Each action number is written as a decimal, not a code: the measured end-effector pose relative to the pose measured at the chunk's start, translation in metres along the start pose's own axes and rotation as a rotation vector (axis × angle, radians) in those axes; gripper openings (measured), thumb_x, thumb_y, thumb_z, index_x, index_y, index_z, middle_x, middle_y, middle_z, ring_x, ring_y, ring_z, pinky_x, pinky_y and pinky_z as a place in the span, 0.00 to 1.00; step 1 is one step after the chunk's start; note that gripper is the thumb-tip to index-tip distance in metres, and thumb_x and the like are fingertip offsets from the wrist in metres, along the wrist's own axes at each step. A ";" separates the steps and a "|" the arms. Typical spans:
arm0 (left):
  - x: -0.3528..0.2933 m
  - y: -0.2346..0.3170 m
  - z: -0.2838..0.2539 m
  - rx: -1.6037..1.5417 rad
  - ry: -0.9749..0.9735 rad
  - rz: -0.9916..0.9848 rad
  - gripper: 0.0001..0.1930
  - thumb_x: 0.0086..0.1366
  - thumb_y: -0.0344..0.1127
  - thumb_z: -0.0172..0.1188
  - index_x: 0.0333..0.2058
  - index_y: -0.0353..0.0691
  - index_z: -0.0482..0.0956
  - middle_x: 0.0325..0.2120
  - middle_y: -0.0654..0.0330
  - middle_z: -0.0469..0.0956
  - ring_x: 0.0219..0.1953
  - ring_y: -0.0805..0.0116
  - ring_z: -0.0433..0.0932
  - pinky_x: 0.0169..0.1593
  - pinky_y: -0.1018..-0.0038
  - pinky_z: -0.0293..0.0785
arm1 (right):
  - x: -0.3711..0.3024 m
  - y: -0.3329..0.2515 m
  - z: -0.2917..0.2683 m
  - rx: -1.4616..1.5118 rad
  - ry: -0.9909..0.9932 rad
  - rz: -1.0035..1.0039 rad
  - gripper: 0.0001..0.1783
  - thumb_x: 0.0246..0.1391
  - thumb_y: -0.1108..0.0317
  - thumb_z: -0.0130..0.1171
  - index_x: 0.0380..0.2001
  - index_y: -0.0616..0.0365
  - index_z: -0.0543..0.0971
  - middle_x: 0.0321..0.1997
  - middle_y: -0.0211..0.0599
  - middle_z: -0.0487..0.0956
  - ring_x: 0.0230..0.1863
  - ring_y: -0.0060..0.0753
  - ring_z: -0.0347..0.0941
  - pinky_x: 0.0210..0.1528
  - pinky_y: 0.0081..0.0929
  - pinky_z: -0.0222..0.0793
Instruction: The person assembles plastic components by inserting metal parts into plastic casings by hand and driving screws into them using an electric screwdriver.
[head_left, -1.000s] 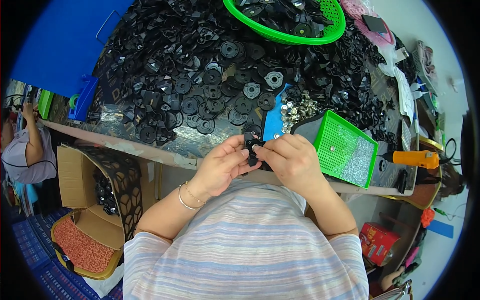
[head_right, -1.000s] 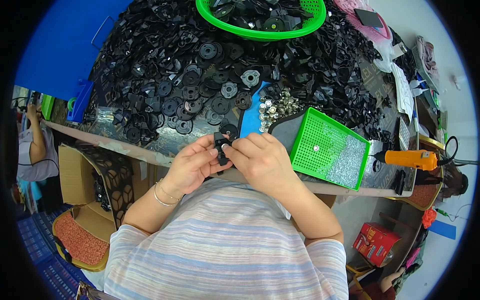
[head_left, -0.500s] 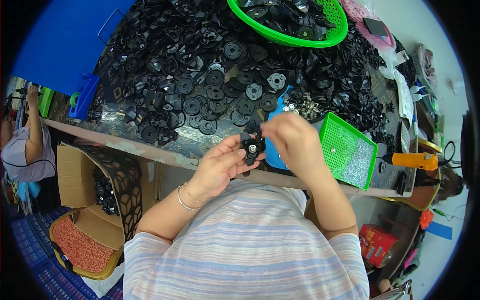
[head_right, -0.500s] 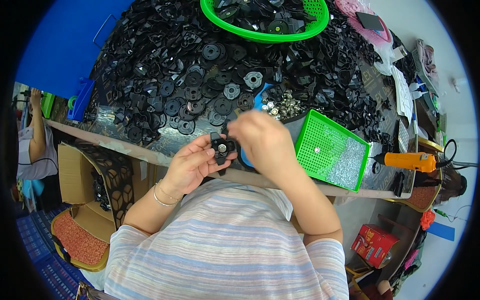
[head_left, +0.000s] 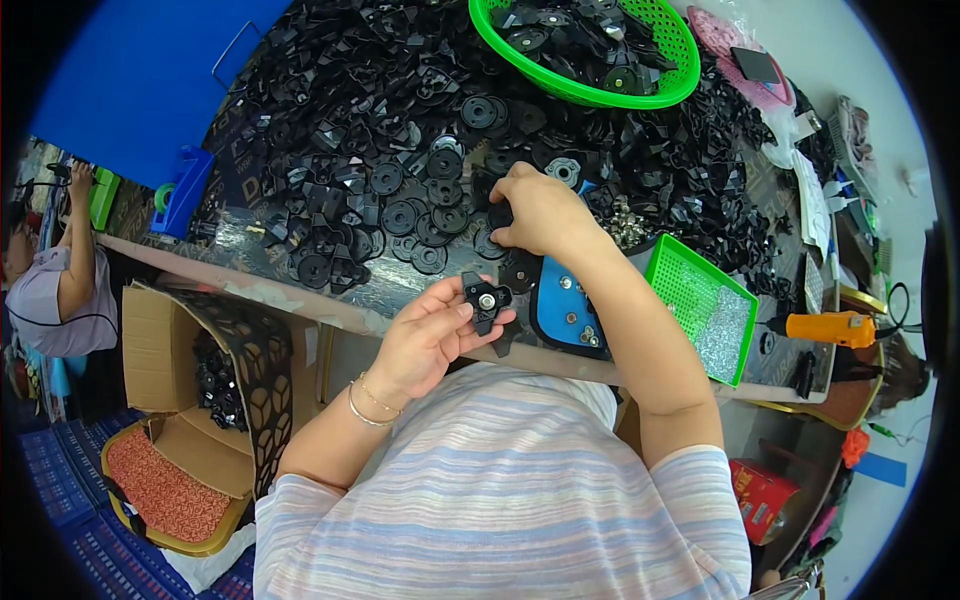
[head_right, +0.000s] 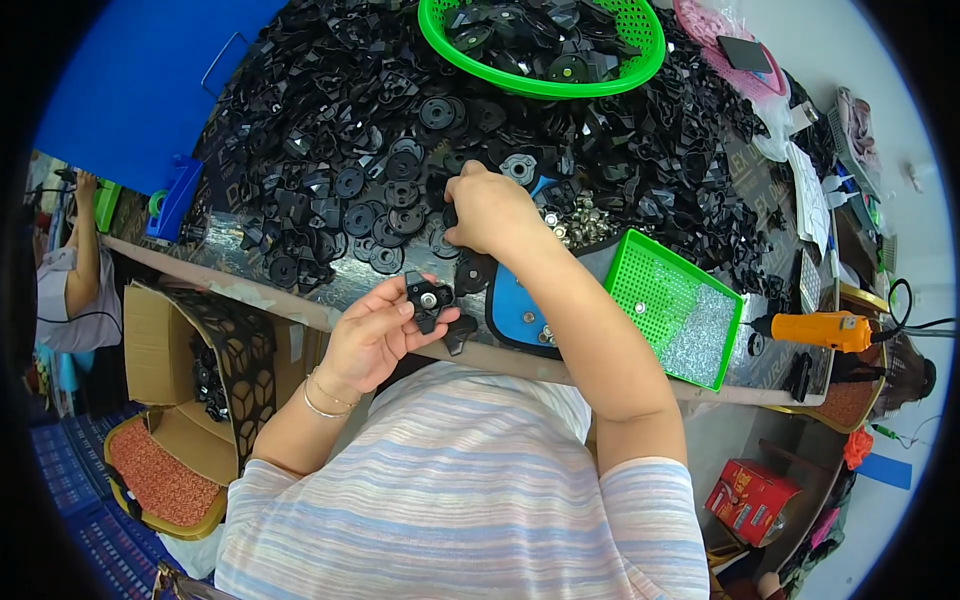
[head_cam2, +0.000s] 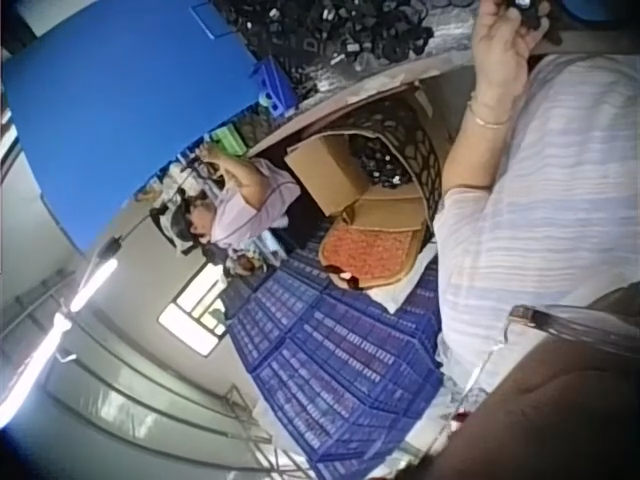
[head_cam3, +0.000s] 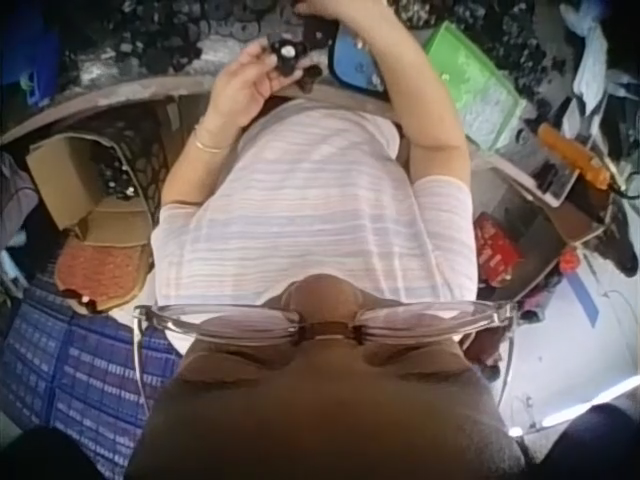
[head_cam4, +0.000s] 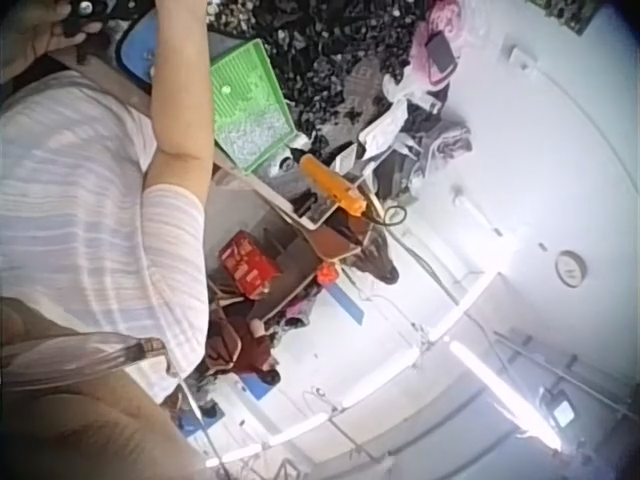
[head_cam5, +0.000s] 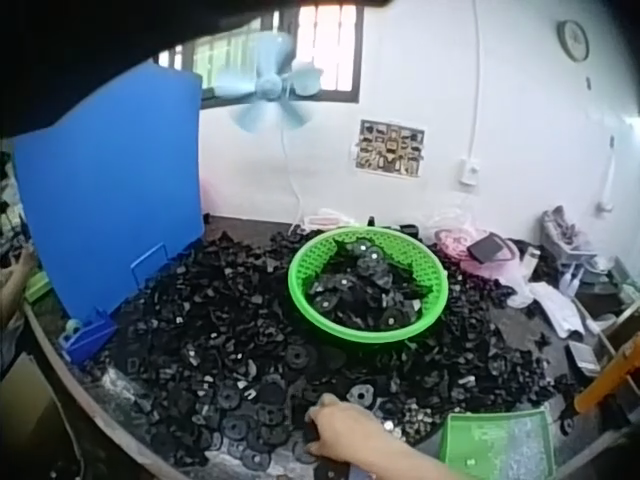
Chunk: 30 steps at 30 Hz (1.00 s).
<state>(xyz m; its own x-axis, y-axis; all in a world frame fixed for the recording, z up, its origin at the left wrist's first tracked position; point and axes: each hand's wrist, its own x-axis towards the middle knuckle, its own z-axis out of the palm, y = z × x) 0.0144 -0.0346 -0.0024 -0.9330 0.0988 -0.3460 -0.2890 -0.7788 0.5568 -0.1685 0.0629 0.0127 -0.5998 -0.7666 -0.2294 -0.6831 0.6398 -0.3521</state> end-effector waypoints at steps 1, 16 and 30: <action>0.001 0.000 0.000 -0.001 0.006 0.008 0.16 0.64 0.27 0.41 0.51 0.35 0.62 0.45 0.54 0.70 0.48 0.61 0.72 0.52 0.69 0.69 | 0.000 0.002 0.002 -0.001 0.001 0.001 0.25 0.31 0.64 0.69 0.38 0.57 0.75 0.42 0.40 0.71 0.43 0.43 0.70 0.46 0.33 0.67; 0.016 -0.003 0.009 0.007 0.007 0.015 0.17 0.63 0.25 0.38 0.50 0.32 0.62 0.45 0.49 0.70 0.47 0.57 0.72 0.50 0.67 0.72 | -0.111 0.034 -0.005 0.054 0.186 0.158 0.30 0.28 0.63 0.70 0.39 0.63 0.74 0.38 0.46 0.74 0.38 0.47 0.72 0.40 0.34 0.69; 0.018 -0.004 0.013 0.035 0.009 0.019 0.16 0.63 0.25 0.38 0.50 0.32 0.63 0.44 0.49 0.71 0.47 0.56 0.73 0.50 0.68 0.72 | -0.113 0.042 0.005 0.070 0.104 -0.075 0.28 0.30 0.80 0.60 0.42 0.55 0.75 0.42 0.35 0.72 0.47 0.38 0.67 0.48 0.30 0.66</action>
<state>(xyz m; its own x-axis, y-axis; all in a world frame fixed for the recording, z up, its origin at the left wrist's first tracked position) -0.0037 -0.0214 -0.0012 -0.9365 0.0779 -0.3420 -0.2783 -0.7584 0.5894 -0.1270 0.1759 0.0191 -0.5910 -0.7997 -0.1060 -0.6988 0.5731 -0.4281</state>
